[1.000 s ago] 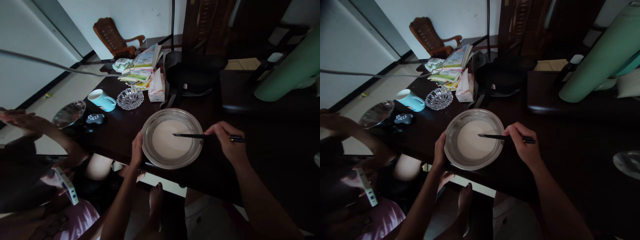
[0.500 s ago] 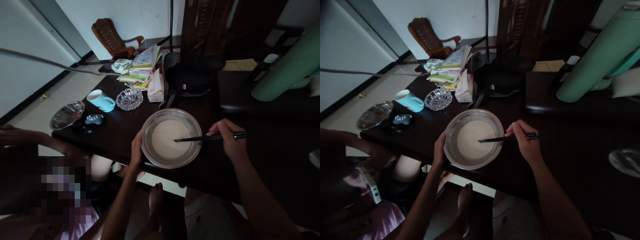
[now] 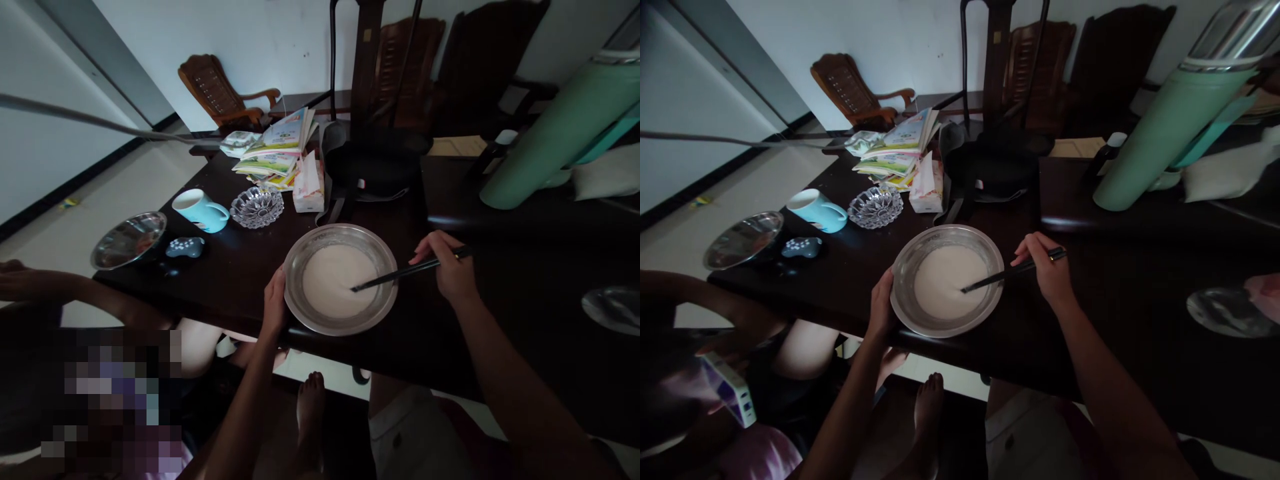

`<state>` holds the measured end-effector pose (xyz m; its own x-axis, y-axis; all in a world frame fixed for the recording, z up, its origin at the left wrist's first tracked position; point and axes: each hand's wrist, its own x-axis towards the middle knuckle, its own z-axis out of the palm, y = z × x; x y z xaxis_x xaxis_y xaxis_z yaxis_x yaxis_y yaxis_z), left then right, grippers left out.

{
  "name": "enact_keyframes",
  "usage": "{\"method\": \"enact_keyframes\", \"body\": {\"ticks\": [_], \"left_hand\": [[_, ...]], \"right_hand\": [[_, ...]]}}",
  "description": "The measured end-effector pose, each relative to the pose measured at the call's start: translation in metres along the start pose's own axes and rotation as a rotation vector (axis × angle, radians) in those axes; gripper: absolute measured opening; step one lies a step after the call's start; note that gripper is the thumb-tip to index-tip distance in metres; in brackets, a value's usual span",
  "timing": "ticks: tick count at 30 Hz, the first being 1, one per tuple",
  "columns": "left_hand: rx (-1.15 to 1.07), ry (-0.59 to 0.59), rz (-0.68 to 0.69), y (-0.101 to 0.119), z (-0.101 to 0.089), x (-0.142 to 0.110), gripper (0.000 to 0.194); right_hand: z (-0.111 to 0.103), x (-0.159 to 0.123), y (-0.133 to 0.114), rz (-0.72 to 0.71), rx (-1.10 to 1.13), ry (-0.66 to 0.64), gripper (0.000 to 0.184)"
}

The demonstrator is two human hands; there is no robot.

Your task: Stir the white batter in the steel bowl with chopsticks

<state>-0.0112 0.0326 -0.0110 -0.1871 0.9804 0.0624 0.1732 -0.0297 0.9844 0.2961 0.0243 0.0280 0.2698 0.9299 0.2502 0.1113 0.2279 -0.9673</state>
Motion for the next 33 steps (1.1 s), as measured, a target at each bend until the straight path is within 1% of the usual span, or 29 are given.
{"method": "enact_keyframes", "body": {"ticks": [2,4,6,7,9,12,13,14,15,17,20,22,25,27,29,31,33], "left_hand": [[-0.009,0.000,-0.009,-0.003,-0.001,0.001,0.047],[-0.021,-0.003,-0.016,-0.006,-0.003,0.002,0.047],[-0.033,-0.015,-0.019,-0.009,-0.004,0.002,0.049],[-0.038,-0.021,-0.017,-0.010,-0.004,0.003,0.049],[-0.044,-0.027,-0.007,-0.012,-0.005,0.003,0.049],[-0.058,-0.027,0.005,-0.013,-0.007,0.003,0.049],[-0.062,-0.027,0.003,-0.013,-0.007,0.003,0.049],[-0.066,-0.026,-0.001,-0.013,-0.007,0.004,0.050],[-0.068,-0.026,-0.004,-0.014,-0.007,0.004,0.050],[-0.068,-0.027,-0.004,-0.014,-0.007,0.004,0.051],[-0.055,-0.018,-0.003,-0.012,-0.006,0.003,0.050],[-0.040,-0.007,-0.004,-0.009,-0.006,0.002,0.049],[-0.030,-0.002,-0.003,-0.006,-0.004,0.000,0.048],[-0.032,-0.001,0.003,-0.005,-0.004,0.000,0.049],[-0.027,0.005,0.010,-0.004,-0.003,0.000,0.048],[-0.012,0.018,0.013,-0.004,-0.002,0.000,0.047],[-0.007,0.026,0.015,-0.004,-0.001,-0.001,0.047]], "right_hand": [[0.003,0.002,-0.001,0.036,-0.005,-0.111,0.037],[0.010,0.002,-0.004,0.036,-0.074,-0.248,0.035],[0.017,0.003,-0.008,0.015,-0.129,-0.321,0.032],[0.020,0.004,-0.010,0.006,-0.149,-0.317,0.030],[0.019,0.008,-0.010,-0.008,-0.199,-0.251,0.029],[0.006,0.017,-0.003,-0.045,-0.269,-0.121,0.033],[0.001,0.020,0.001,-0.054,-0.252,-0.107,0.035],[-0.003,0.022,0.004,-0.057,-0.219,-0.119,0.037],[-0.007,0.023,0.008,-0.056,-0.184,-0.159,0.039],[-0.008,0.021,0.013,-0.059,-0.173,-0.207,0.039],[-0.001,0.012,0.017,-0.121,-0.165,-0.298,0.035],[0.003,0.008,0.018,-0.171,-0.145,-0.326,0.032],[-0.001,0.005,0.022,-0.183,-0.097,-0.282,0.033],[-0.008,0.006,0.026,-0.181,-0.027,-0.214,0.038],[-0.013,0.005,0.028,-0.179,0.056,-0.187,0.043],[-0.013,0.002,0.028,-0.165,0.073,-0.250,0.044],[-0.009,-0.004,0.026,-0.169,-0.007,-0.361,0.039]]}}
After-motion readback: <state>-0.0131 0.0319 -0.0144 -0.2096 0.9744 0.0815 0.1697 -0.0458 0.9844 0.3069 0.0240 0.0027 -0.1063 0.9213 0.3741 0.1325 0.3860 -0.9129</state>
